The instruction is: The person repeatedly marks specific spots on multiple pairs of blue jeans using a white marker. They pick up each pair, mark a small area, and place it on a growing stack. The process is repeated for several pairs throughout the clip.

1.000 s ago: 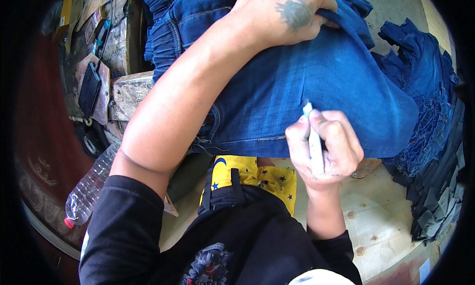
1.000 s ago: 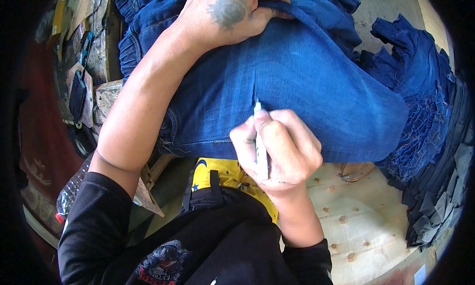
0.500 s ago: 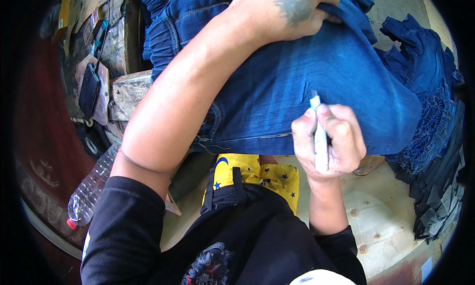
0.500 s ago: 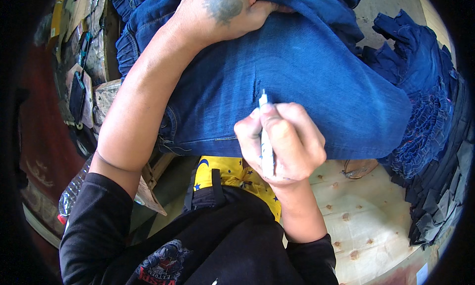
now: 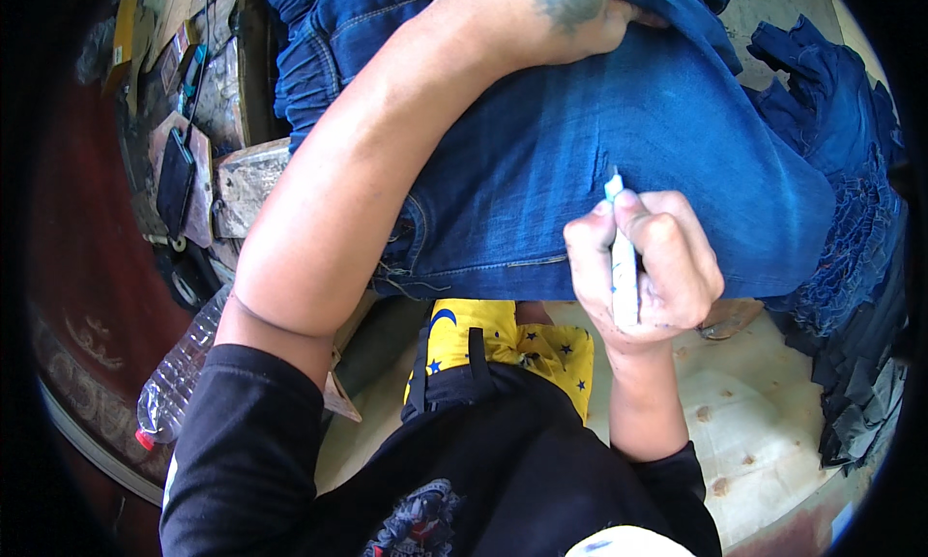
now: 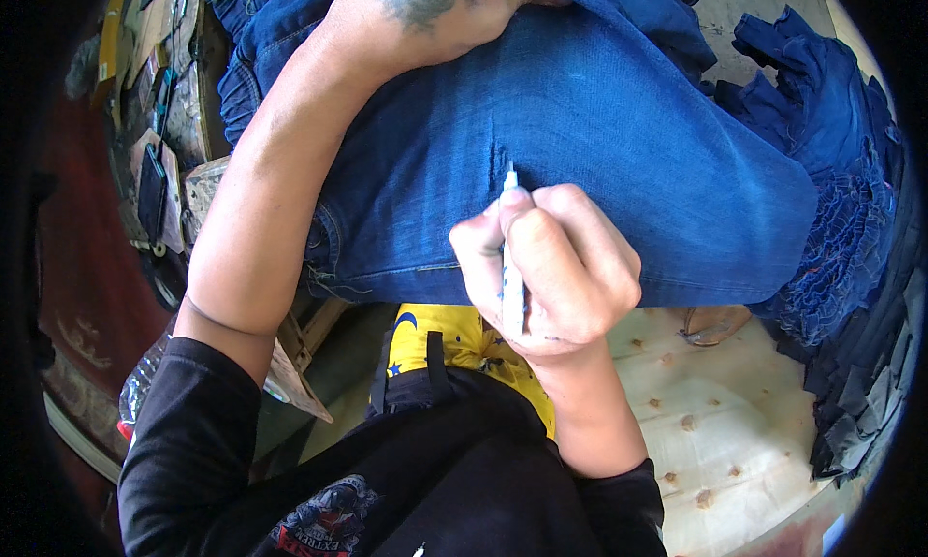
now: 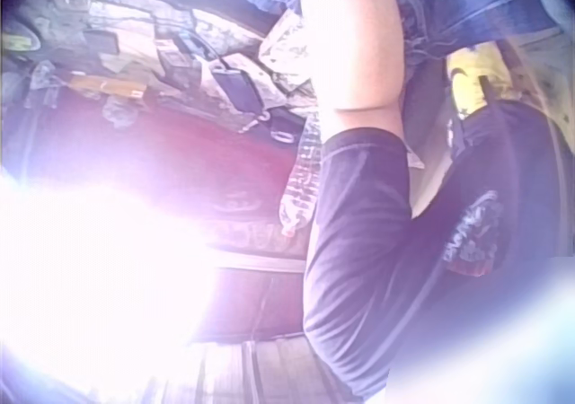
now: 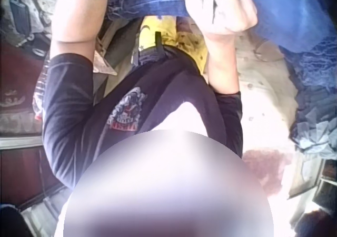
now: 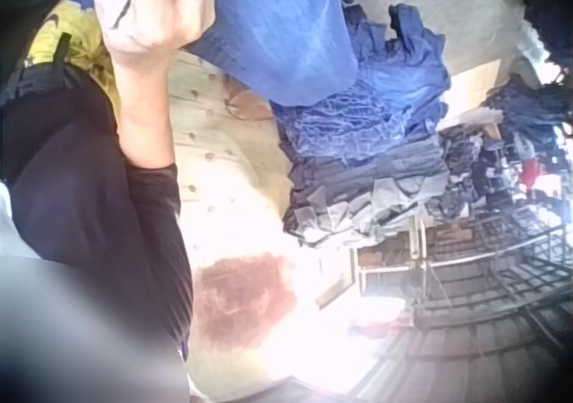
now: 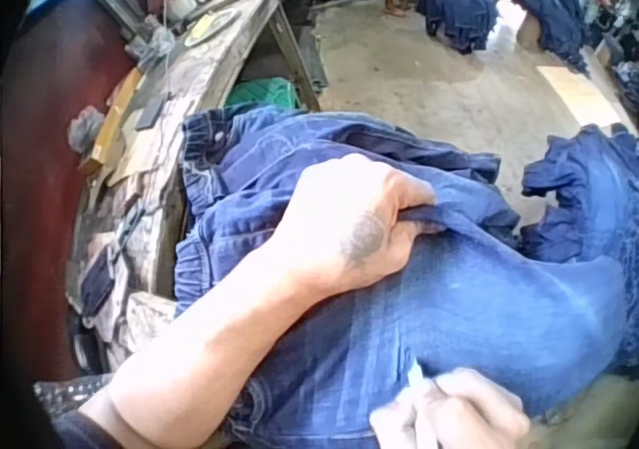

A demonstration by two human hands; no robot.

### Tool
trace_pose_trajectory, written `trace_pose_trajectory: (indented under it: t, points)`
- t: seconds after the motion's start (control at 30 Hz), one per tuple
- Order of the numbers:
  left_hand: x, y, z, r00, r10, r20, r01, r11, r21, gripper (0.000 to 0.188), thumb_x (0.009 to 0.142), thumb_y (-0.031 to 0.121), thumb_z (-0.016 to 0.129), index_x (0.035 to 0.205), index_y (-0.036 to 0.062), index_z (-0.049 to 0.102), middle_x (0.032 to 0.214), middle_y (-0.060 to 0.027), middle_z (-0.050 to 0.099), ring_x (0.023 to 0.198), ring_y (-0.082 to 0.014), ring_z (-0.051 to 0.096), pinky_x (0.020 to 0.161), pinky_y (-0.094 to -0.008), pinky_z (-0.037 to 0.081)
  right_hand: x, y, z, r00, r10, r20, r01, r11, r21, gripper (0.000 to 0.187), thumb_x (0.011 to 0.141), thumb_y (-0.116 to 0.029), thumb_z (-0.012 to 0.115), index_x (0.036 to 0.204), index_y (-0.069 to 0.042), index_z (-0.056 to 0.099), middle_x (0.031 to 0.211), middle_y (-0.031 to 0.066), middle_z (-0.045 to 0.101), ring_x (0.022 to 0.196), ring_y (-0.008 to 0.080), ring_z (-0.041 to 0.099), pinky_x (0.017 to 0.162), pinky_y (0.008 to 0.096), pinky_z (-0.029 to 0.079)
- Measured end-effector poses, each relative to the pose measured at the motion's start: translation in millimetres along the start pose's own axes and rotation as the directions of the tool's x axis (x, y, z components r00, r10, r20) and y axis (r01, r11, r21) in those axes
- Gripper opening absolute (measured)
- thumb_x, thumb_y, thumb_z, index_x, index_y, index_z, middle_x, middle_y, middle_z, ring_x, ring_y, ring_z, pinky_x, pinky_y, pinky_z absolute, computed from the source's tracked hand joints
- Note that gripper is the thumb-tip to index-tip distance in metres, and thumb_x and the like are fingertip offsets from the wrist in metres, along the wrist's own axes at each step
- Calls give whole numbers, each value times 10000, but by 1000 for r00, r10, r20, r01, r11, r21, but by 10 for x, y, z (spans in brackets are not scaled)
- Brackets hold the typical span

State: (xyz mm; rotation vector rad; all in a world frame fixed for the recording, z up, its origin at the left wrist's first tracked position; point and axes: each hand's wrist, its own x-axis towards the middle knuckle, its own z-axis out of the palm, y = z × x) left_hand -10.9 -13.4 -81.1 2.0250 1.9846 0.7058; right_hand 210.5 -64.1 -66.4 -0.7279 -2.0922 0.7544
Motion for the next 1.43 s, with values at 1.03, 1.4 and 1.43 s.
trace_pose_trajectory:
  t: [1.03, 1.4, 1.43]
  points:
    - [-26, -47, 41, 999, -28, 44, 31, 996, -86, 186, 848, 237, 779, 974, 111, 833, 837, -203, 760, 856, -406, 757, 780, -500, 598, 240, -6, 127, 993, 116, 13, -115, 993, -40, 154, 766, 93, 773, 837, 17, 659, 723, 148, 652, 588, 266, 666, 565, 319, 557]
    - [-306, 444, -522, 996, 85, -2, -85, 993, 77, 232, 935, 328, 793, 1117, 191, 841, 1278, -35, 755, 1232, -275, 668, 972, -468, 532, 495, 67, -751, 808, 424, 409, -554, 783, 282, 203, 1034, -15, 542, 1214, -2, 635, 1260, 183, 704, 1092, 281, 709, 998, 433, 589]
    - [-481, 520, -658, 998, 53, -39, -50, 996, 75, 244, 930, 315, 804, 1144, 202, 837, 1359, -23, 729, 1274, -261, 650, 984, -480, 526, 498, 110, -857, 770, 409, 491, -483, 875, 29, 257, 1066, -65, 571, 1305, -88, 662, 1250, 154, 721, 1113, 272, 716, 1101, 409, 551]
